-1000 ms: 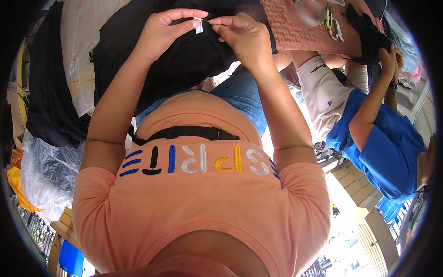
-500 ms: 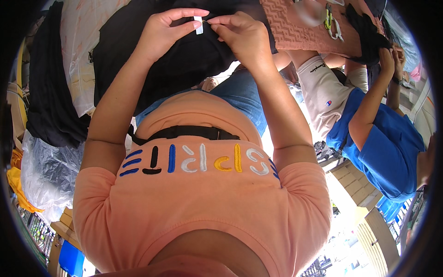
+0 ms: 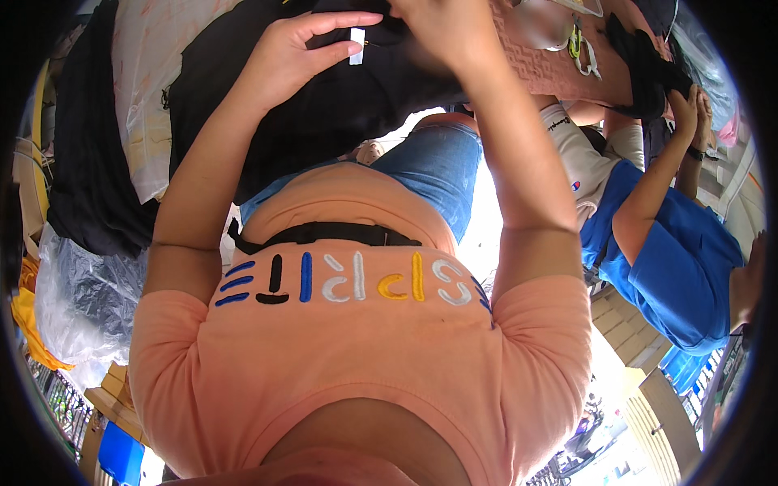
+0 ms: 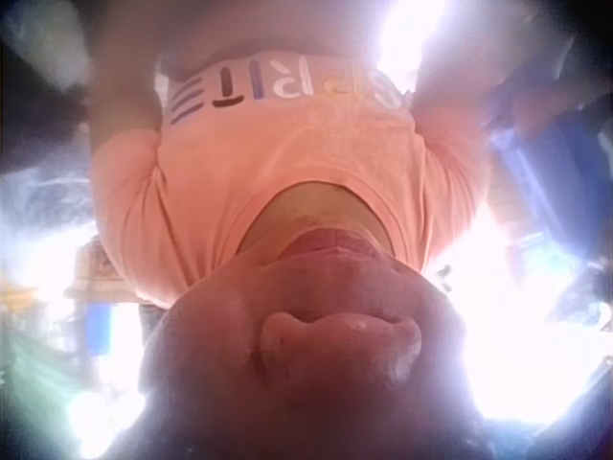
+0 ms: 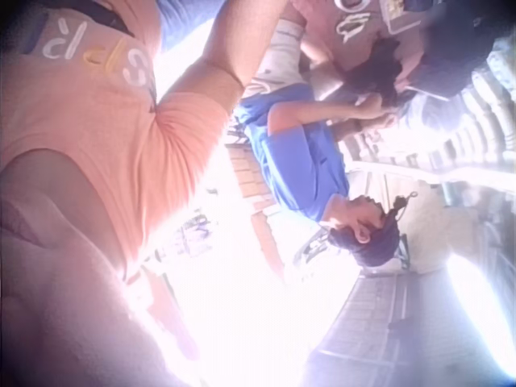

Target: The person positions a template over a black garment, marks points on the fabric, and attaches a white tag to the garment by hand.

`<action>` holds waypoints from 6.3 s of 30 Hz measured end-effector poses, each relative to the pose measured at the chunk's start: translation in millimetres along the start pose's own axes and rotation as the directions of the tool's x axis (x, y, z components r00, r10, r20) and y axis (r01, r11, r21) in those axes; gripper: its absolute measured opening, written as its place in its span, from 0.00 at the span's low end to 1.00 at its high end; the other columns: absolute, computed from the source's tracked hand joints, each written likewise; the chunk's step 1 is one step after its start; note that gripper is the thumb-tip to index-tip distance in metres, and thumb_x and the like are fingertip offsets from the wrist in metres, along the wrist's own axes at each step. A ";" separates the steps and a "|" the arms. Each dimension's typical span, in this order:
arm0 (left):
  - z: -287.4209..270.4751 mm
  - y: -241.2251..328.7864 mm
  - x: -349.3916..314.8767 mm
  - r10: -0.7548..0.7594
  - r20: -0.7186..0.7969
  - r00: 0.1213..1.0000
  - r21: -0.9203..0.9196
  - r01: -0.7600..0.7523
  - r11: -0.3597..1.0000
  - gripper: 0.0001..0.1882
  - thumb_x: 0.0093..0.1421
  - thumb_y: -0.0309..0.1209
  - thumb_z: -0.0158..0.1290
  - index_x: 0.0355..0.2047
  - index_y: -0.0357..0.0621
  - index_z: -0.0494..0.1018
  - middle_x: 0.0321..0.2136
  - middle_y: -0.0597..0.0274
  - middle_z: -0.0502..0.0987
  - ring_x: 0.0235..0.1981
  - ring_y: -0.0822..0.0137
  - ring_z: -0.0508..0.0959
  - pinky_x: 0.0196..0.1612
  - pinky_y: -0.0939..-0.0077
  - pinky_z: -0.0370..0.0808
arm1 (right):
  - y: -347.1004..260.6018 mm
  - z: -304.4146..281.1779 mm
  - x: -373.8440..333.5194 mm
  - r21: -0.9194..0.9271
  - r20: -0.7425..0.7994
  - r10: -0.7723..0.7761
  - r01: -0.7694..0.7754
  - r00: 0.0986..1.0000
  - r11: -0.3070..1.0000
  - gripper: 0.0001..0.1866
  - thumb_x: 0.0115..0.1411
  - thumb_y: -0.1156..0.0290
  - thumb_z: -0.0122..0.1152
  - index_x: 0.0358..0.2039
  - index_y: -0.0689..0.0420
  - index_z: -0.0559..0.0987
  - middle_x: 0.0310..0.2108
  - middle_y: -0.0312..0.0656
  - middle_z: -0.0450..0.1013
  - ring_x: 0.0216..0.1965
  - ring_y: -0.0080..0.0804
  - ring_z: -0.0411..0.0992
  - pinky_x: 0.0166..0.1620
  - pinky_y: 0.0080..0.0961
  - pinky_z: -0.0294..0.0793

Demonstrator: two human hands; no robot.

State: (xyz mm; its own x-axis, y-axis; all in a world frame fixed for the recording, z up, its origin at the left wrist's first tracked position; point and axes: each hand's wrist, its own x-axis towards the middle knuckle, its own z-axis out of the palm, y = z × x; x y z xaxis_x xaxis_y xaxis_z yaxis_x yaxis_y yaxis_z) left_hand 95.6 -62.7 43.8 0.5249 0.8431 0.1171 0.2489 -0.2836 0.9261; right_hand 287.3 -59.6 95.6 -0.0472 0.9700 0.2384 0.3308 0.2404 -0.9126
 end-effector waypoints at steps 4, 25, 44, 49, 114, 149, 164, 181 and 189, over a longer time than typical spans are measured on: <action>-2.0 6.0 6.4 0.113 0.034 0.993 0.137 -0.117 0.984 0.20 0.57 0.29 0.62 0.49 0.65 0.80 0.32 0.62 0.80 0.26 0.71 0.75 0.34 0.75 0.74 | 2.6 -20.0 54.9 -0.439 0.562 0.454 -0.216 0.691 0.872 0.12 0.67 0.70 0.54 0.45 0.61 0.80 0.20 0.32 0.74 0.18 0.20 0.69 0.24 0.17 0.68; -8.1 30.6 11.7 0.248 -0.068 0.966 0.180 -0.232 0.956 0.09 0.53 0.23 0.63 0.36 0.45 0.80 0.37 0.57 0.77 0.38 0.60 0.79 0.42 0.73 0.76 | 60.9 -27.8 68.0 -0.153 0.858 0.346 -0.452 0.381 0.879 0.08 0.63 0.73 0.60 0.41 0.61 0.82 0.23 0.33 0.75 0.15 0.15 0.67 0.17 0.12 0.61; -5.9 5.3 11.1 -0.187 0.066 0.980 -0.426 0.197 0.883 0.20 0.59 0.19 0.59 0.51 0.35 0.70 0.40 0.60 0.78 0.40 0.74 0.78 0.42 0.81 0.77 | 58.7 -22.4 65.0 -0.023 0.475 0.388 -0.429 0.790 0.903 0.06 0.65 0.73 0.55 0.40 0.60 0.76 0.35 0.41 0.79 0.28 0.27 0.80 0.22 0.14 0.65; -4.9 6.5 9.8 -0.182 0.053 0.982 -0.409 0.188 0.893 0.19 0.59 0.19 0.58 0.51 0.35 0.70 0.39 0.60 0.79 0.39 0.75 0.78 0.42 0.82 0.77 | 69.3 -25.4 68.7 -0.045 0.388 0.349 -0.361 0.853 0.932 0.05 0.65 0.73 0.55 0.39 0.59 0.76 0.33 0.40 0.80 0.28 0.26 0.80 0.21 0.14 0.66; -0.3 10.4 -7.3 -0.015 -0.176 0.984 0.097 0.032 0.995 0.20 0.54 0.35 0.67 0.48 0.56 0.78 0.23 0.64 0.78 0.20 0.76 0.70 0.28 0.79 0.70 | 4.7 -12.3 53.5 -0.356 0.435 0.065 0.105 0.898 0.929 0.24 0.67 0.51 0.55 0.43 0.64 0.79 0.36 0.46 0.78 0.40 0.36 0.76 0.47 0.32 0.74; -42.1 54.9 51.6 -0.225 -0.192 0.955 -0.346 0.148 0.926 0.24 0.62 0.46 0.59 0.50 0.39 0.76 0.46 0.63 0.79 0.45 0.70 0.78 0.46 0.71 0.75 | -29.6 -23.1 -24.3 -0.781 0.282 -0.244 0.369 0.928 0.503 0.10 0.55 0.70 0.64 0.38 0.53 0.78 0.35 0.43 0.76 0.35 0.44 0.78 0.36 0.39 0.76; -3.2 46.4 -3.2 -0.303 -0.268 0.915 -0.767 -0.012 0.641 0.13 0.60 0.30 0.63 0.41 0.33 0.79 0.39 0.62 0.81 0.39 0.73 0.79 0.45 0.77 0.76 | -29.5 6.5 -40.8 -0.423 0.022 -0.212 0.201 0.977 0.883 0.13 0.52 0.64 0.72 0.33 0.58 0.81 0.33 0.42 0.77 0.29 0.39 0.77 0.33 0.33 0.75; -22.0 53.8 0.8 -0.225 -0.220 0.949 -0.719 -0.002 0.695 0.13 0.58 0.25 0.63 0.42 0.33 0.80 0.38 0.61 0.82 0.38 0.74 0.80 0.44 0.80 0.77 | -37.1 9.6 -39.4 -0.106 0.023 0.000 0.003 1.000 0.994 0.10 0.57 0.69 0.71 0.35 0.57 0.80 0.27 0.35 0.75 0.28 0.21 0.72 0.36 0.20 0.71; -15.0 59.7 1.6 -0.258 -0.282 0.924 -0.700 -0.014 0.714 0.10 0.57 0.24 0.63 0.39 0.33 0.81 0.36 0.63 0.81 0.36 0.77 0.79 0.42 0.82 0.75 | -22.8 12.6 -42.7 0.275 -0.031 0.001 0.008 1.000 0.961 0.05 0.63 0.72 0.64 0.36 0.59 0.80 0.30 0.37 0.78 0.33 0.23 0.76 0.37 0.22 0.75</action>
State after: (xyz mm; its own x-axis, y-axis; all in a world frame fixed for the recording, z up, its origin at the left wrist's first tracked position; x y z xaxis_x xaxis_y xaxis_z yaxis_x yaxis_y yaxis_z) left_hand 99.1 -71.4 104.7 0.1914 0.9811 -0.0292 -0.3994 0.1050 0.9108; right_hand 270.0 -106.1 102.1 -0.0181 0.9686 0.2479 0.0584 0.2486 -0.9669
